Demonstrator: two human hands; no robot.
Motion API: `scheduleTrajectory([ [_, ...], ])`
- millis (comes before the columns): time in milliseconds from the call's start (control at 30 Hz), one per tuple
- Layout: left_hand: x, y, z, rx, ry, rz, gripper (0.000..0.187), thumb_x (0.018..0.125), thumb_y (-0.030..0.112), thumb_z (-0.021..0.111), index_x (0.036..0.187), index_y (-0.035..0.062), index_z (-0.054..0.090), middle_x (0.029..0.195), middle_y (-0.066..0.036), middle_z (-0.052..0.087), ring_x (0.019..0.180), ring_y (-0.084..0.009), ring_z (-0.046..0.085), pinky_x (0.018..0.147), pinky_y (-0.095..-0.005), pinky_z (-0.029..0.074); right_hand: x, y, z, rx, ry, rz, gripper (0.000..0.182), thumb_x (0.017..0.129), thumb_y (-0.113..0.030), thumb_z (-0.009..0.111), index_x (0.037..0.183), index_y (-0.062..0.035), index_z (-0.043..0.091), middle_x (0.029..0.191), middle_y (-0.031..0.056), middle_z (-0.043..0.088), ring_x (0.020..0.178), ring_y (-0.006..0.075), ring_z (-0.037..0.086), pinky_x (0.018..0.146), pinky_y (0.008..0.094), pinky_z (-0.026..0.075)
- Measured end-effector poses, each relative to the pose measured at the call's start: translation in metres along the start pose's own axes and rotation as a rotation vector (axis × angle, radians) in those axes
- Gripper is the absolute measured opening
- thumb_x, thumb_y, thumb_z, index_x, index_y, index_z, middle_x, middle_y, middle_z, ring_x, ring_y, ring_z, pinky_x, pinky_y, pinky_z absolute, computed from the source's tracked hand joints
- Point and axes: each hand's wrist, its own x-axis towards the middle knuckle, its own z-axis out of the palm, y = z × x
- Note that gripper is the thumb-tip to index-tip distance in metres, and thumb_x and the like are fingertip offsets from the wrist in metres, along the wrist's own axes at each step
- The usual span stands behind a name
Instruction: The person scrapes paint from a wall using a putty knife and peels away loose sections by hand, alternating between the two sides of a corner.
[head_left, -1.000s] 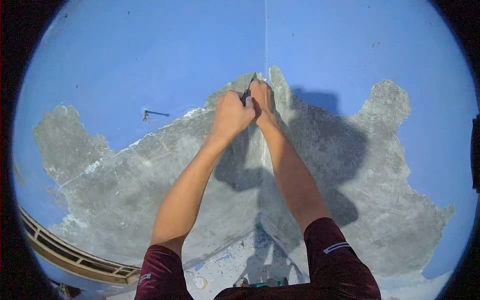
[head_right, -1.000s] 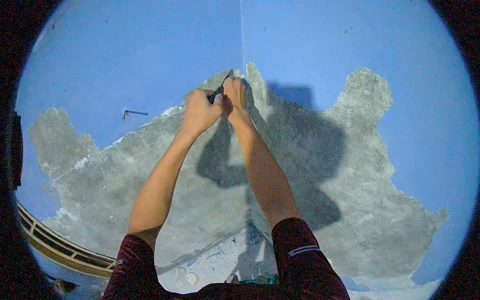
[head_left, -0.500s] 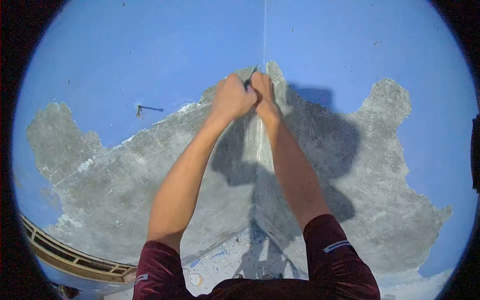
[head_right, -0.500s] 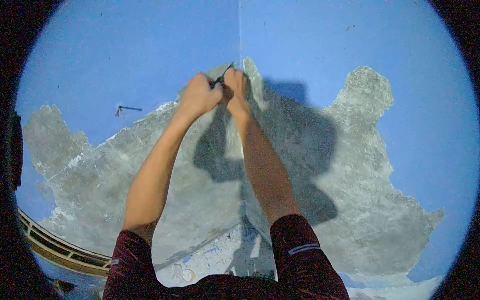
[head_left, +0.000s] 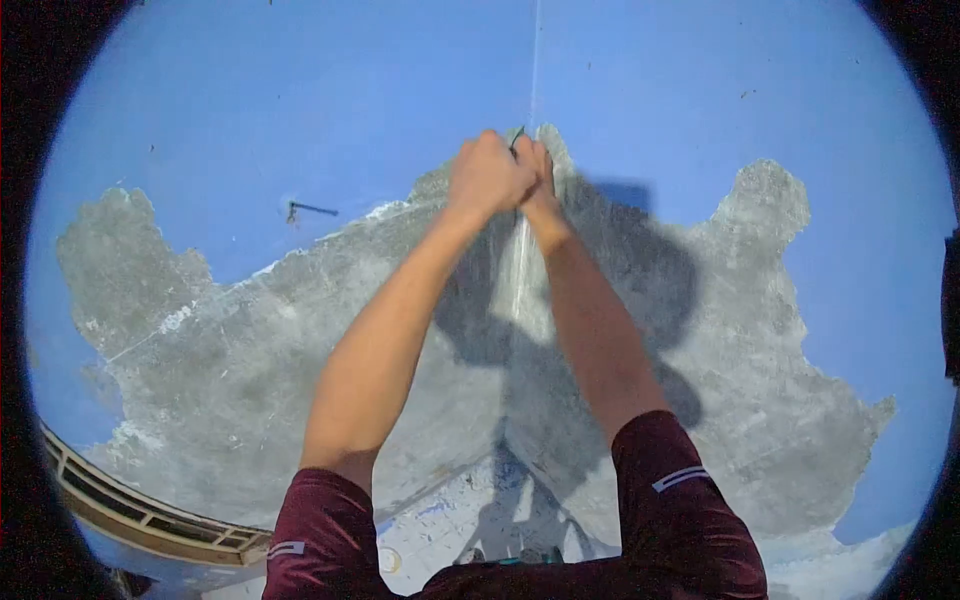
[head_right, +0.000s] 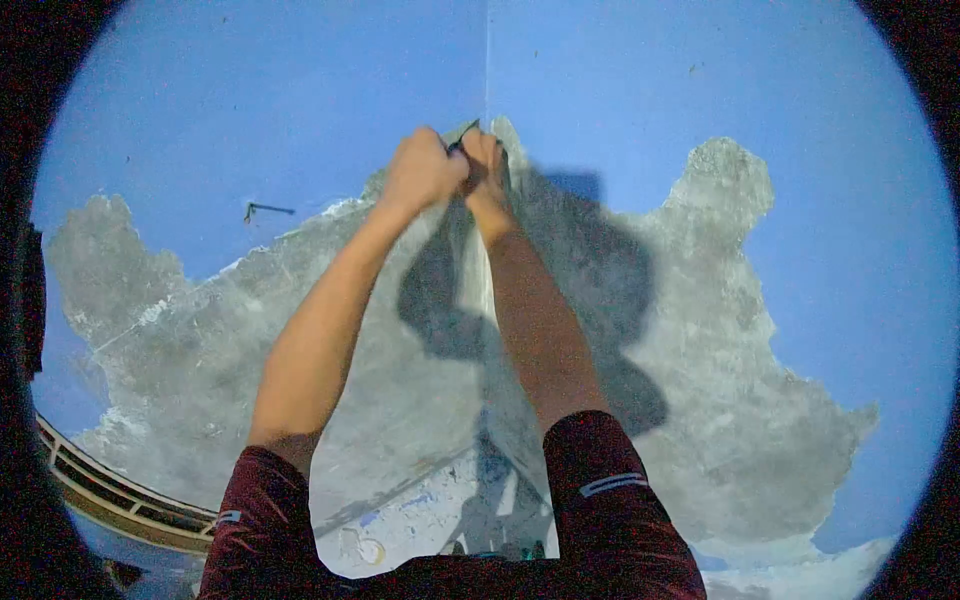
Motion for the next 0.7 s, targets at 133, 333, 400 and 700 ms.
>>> scheduleTrajectory([
  [133, -0.016, -0.005, -0.020, 0.005, -0.099, 0.010, 0.037, 0.073, 0.023, 0.060, 0.081, -0.0131, 0.060, 0.082, -0.033, 0.063, 0.084, -0.0479, 0.062, 0.077, -0.0485, 0.051, -0.020, -0.032, -0.029, 0.020, 0.000, -0.030, 0.026, 0.074, -0.019, 0.064, 0.072, 0.0063, 0.060, 0.079, 0.0325, 0.059, 0.083, 0.0450, 0.063, 0.065, 0.0465, 0.050],
  [333, -0.013, 0.002, -0.004, 0.003, -0.065, 0.004, 0.038, 0.073, 0.023, 0.059, 0.085, -0.0130, 0.059, 0.089, -0.034, 0.062, 0.088, -0.0469, 0.062, 0.078, -0.0481, 0.051, 0.000, -0.007, -0.001, -0.033, -0.008, 0.077, 0.019, 0.076, -0.014, 0.062, 0.080, 0.0047, 0.063, 0.086, 0.0300, 0.063, 0.087, 0.0455, 0.062, 0.069, 0.0468, 0.052],
  [400, -0.017, -0.002, -0.003, -0.016, -0.061, -0.002, 0.038, 0.074, 0.024, 0.059, 0.085, -0.0129, 0.059, 0.089, -0.035, 0.062, 0.088, -0.0466, 0.062, 0.078, -0.0485, 0.050, -0.018, -0.002, -0.004, -0.054, 0.005, -0.013, 0.020, 0.075, -0.017, 0.063, 0.081, 0.0022, 0.062, 0.083, 0.0277, 0.062, 0.081, 0.0452, 0.063, 0.066, 0.0465, 0.052],
  [700, -0.034, 0.002, -0.047, 0.030, -0.041, 0.043, 0.033, 0.076, 0.021, 0.057, 0.075, -0.0118, 0.060, 0.076, -0.034, 0.060, 0.080, -0.0497, 0.061, 0.073, -0.0502, 0.051, -0.017, -0.050, 0.042, 0.141, 0.235, -0.032, 0.023, 0.080, -0.022, 0.058, 0.084, 0.0002, 0.057, 0.087, 0.0227, 0.057, 0.092, 0.0454, 0.052, 0.082, 0.0508, 0.042],
])
